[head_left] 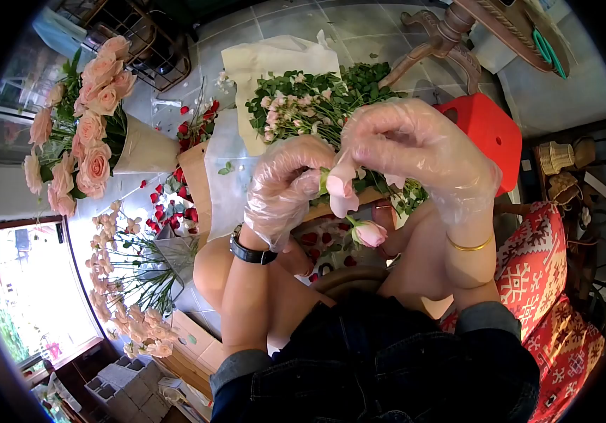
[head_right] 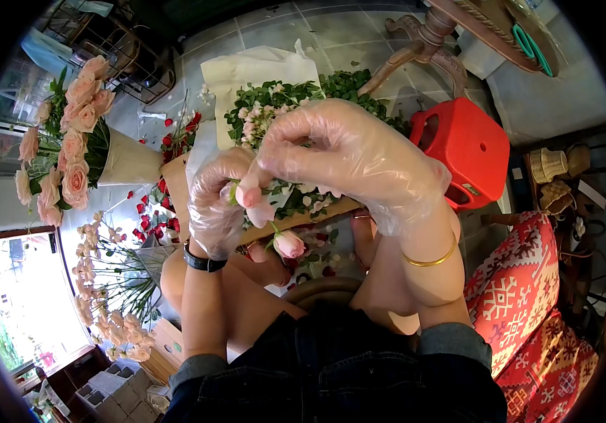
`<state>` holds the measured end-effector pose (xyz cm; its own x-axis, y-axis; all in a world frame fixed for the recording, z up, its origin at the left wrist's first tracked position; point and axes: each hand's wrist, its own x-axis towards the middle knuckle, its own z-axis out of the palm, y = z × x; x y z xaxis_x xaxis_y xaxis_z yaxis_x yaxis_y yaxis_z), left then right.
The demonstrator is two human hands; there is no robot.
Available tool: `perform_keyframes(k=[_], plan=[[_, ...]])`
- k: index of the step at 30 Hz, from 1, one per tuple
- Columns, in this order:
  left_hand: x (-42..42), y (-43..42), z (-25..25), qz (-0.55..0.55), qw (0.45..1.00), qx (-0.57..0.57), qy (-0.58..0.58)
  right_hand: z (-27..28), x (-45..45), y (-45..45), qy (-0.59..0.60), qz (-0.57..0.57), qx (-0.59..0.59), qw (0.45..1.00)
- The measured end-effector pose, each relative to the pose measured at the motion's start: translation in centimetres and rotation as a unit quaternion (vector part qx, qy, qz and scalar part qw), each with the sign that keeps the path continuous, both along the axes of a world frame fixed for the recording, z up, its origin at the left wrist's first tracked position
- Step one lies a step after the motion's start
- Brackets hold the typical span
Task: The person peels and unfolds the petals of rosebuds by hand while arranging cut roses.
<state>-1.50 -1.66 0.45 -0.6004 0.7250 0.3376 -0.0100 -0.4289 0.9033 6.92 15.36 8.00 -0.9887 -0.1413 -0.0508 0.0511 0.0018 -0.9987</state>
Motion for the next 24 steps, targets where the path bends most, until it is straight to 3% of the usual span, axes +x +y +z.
perform_keyframes(k=[6,9,11,15,17,22,24], plan=[[-0.1,-0.1,0.2,-0.009,0.997,-0.015,0.076,-0.7,-0.2,-0.3,0.058,-0.033,0.057,0.996],[-0.6,-0.2,0.0,-0.046,0.995,-0.002,0.093,0.6,-0.1,-0.6,0.05,-0.11,0.043,0.992],[-0.8,-0.4,-0.1,-0.073,0.992,0.004,0.106,0.1,-0.5,-0.3,0.223,-0.092,0.091,0.966],[0.0,-0.9,-0.1,-0.11,0.993,-0.032,0.025,-0.1,-0.6,-0.3,0.284,-0.049,0.147,0.946],[-0.4,-0.8,1.2,-0.137,0.98,-0.04,0.137,-0.1,-0.8,0.1,0.329,0.027,0.216,0.919],[-0.4,-0.9,1.0,-0.152,0.977,-0.035,0.146,-0.3,-0.9,-0.1,0.354,0.04,0.262,0.897],[-0.4,-1.1,1.3,-0.17,0.972,-0.087,0.135,-0.5,-1.0,0.0,0.375,0.07,0.261,0.887]])
